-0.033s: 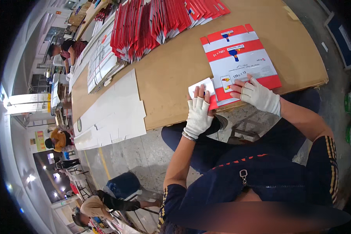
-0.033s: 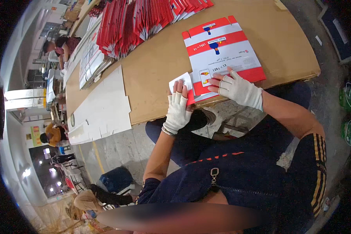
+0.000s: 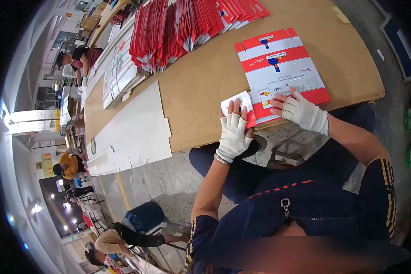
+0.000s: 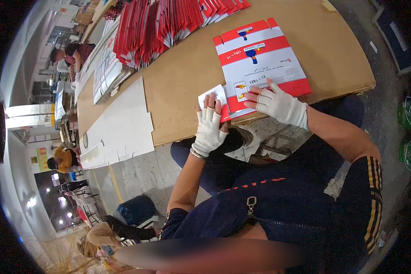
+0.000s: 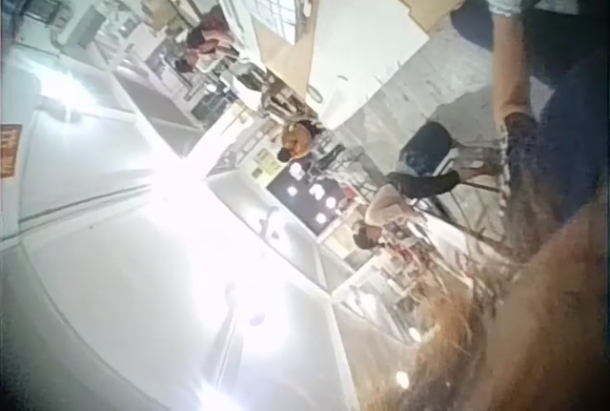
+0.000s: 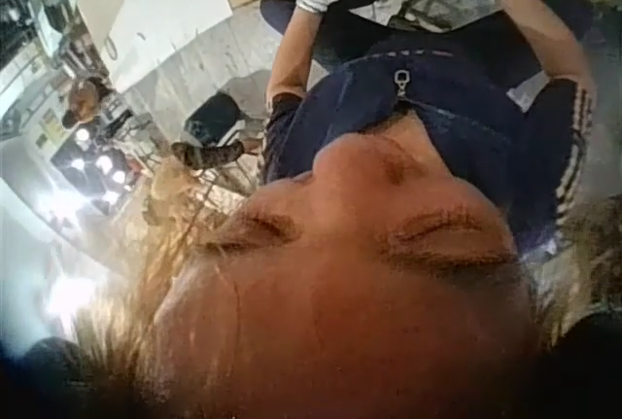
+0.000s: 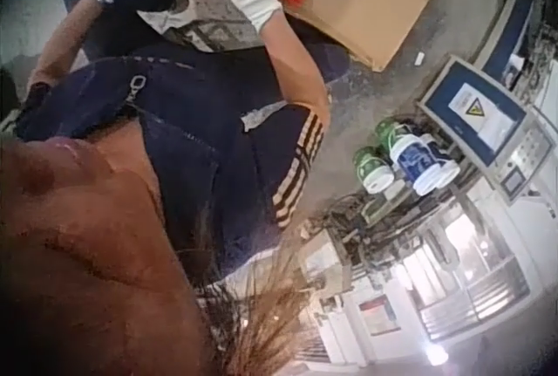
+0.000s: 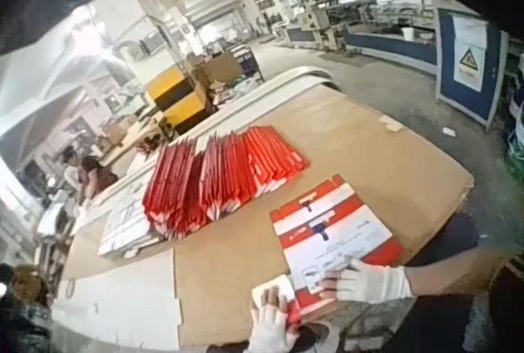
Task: Folding and stacking red and white paper/cardboard items at a warehouse work table.
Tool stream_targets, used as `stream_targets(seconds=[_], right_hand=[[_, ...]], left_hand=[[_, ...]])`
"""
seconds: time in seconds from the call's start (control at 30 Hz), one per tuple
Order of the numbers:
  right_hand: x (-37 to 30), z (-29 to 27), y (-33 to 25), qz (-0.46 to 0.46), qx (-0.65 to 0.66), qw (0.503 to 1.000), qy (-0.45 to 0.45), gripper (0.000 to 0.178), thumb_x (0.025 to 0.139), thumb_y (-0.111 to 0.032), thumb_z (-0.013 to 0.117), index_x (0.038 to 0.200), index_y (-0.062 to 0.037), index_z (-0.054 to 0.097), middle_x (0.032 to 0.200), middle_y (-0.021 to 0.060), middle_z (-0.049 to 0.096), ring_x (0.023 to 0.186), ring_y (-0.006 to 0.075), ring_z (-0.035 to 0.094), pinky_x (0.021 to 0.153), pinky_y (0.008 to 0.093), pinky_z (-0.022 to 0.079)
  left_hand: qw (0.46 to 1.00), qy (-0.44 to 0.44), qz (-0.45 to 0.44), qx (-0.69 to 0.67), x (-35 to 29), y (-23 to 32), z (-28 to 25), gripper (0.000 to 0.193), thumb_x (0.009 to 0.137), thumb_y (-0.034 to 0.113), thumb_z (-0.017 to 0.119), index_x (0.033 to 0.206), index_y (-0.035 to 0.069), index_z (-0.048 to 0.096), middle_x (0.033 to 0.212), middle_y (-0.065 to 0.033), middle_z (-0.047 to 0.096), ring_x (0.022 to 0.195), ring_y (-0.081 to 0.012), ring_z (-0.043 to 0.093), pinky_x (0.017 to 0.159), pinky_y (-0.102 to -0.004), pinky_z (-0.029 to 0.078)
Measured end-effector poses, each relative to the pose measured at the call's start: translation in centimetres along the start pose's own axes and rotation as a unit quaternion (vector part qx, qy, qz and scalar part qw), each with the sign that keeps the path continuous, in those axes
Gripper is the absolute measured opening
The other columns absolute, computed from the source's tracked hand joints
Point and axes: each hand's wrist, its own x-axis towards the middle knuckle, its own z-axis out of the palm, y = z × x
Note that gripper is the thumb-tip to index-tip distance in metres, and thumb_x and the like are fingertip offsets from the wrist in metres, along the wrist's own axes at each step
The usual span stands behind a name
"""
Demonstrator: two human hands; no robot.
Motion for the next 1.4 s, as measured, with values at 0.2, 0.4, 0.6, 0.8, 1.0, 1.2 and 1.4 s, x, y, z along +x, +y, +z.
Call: stream_targets(seconds=[0.2, 0.4, 0.6, 0.8, 1.0, 1.2, 1.4], right_hand=[[0.0, 0.6, -0.2, -0.011, 0.013, 1.000, -0.006, 0.044, 0.088, -0.020, 0.046, 0.131, -0.0127, 0.050, 0.141, 0.0080, 0.046, 0.134, 0.0233, 0.039, 0.109, 0.0622, 0.020], [-0.2, 1.7, -0.5, 0.001, 0.028, 1.000, -0.008, 0.042, 0.088, -0.020, 0.046, 0.129, -0.0125, 0.052, 0.139, 0.0078, 0.048, 0.133, 0.0224, 0.040, 0.109, 0.0641, 0.019], [-0.3, 2.4, -0.7, 0.003, -0.013, 0.999, -0.039, 0.043, 0.090, -0.023, 0.042, 0.131, -0.0142, 0.051, 0.141, 0.0062, 0.046, 0.134, 0.0215, 0.039, 0.107, 0.0657, 0.022], [-0.2, 2.2, -0.9, 0.012, 0.004, 0.999, -0.043, 0.043, 0.089, -0.022, 0.043, 0.130, -0.0136, 0.052, 0.140, 0.0059, 0.048, 0.132, 0.0211, 0.041, 0.106, 0.0648, 0.023], [0.0, 1.9, -0.3, 0.000, 0.010, 0.999, -0.037, 0.043, 0.087, -0.019, 0.045, 0.129, -0.0122, 0.052, 0.136, 0.0065, 0.051, 0.131, 0.0206, 0.041, 0.107, 0.0622, 0.024], [0.7, 0.8, 0.0, 0.001, 0.041, 0.999, -0.031, 0.043, 0.086, -0.016, 0.044, 0.128, -0.0100, 0.052, 0.135, 0.0065, 0.052, 0.129, 0.0209, 0.043, 0.108, 0.0557, 0.028], [-3.9, -3.9, -6.1, 0.289, 0.296, 0.908, 0.072, 0.043, 0.072, -0.011, 0.072, 0.111, 0.0002, 0.059, 0.105, 0.0130, 0.062, 0.092, 0.0324, 0.058, 0.081, 0.0418, 0.048]], left_hand=[[0.992, -0.041, -0.062, 0.104, 0.6, -0.2, 1.0, 0.074, 0.082, 0.041, 0.062, 0.145, 0.016, 0.032, 0.153, -0.0205, 0.019, 0.140, -0.0422, 0.019, 0.103, -0.0675, 0.017], [0.982, -0.077, -0.093, 0.148, 1.1, 0.0, 1.5, 0.073, 0.081, 0.044, 0.063, 0.144, 0.023, 0.035, 0.153, -0.0193, 0.019, 0.142, -0.0408, 0.014, 0.101, -0.0717, 0.017], [0.973, -0.100, -0.133, 0.160, 1.6, 1.1, 1.1, 0.069, 0.083, 0.041, 0.061, 0.145, 0.021, 0.036, 0.153, -0.0181, 0.020, 0.140, -0.0408, 0.018, 0.101, -0.0697, 0.019], [0.974, -0.102, -0.156, 0.127, 1.7, 1.4, 1.1, 0.069, 0.083, 0.044, 0.061, 0.143, 0.018, 0.039, 0.152, -0.0200, 0.022, 0.141, -0.0404, 0.016, 0.101, -0.0715, 0.017], [0.973, -0.045, -0.224, 0.044, 3.0, 1.1, 1.9, 0.073, 0.074, 0.039, 0.072, 0.137, 0.013, 0.045, 0.147, -0.0185, 0.029, 0.139, -0.0405, 0.019, 0.103, -0.0662, 0.015], [0.942, 0.055, -0.314, 0.106, 9.1, -2.4, 3.0, 0.067, 0.071, 0.040, 0.072, 0.128, 0.009, 0.051, 0.132, -0.0183, 0.043, 0.124, -0.0374, 0.038, 0.101, -0.0556, 0.026], [0.911, 0.236, -0.308, -0.142, 7.7, -1.2, 4.4, 0.042, 0.077, 0.020, 0.067, 0.113, 0.001, 0.055, 0.107, -0.0200, 0.054, 0.099, -0.0379, 0.052, 0.088, -0.0461, 0.041]])
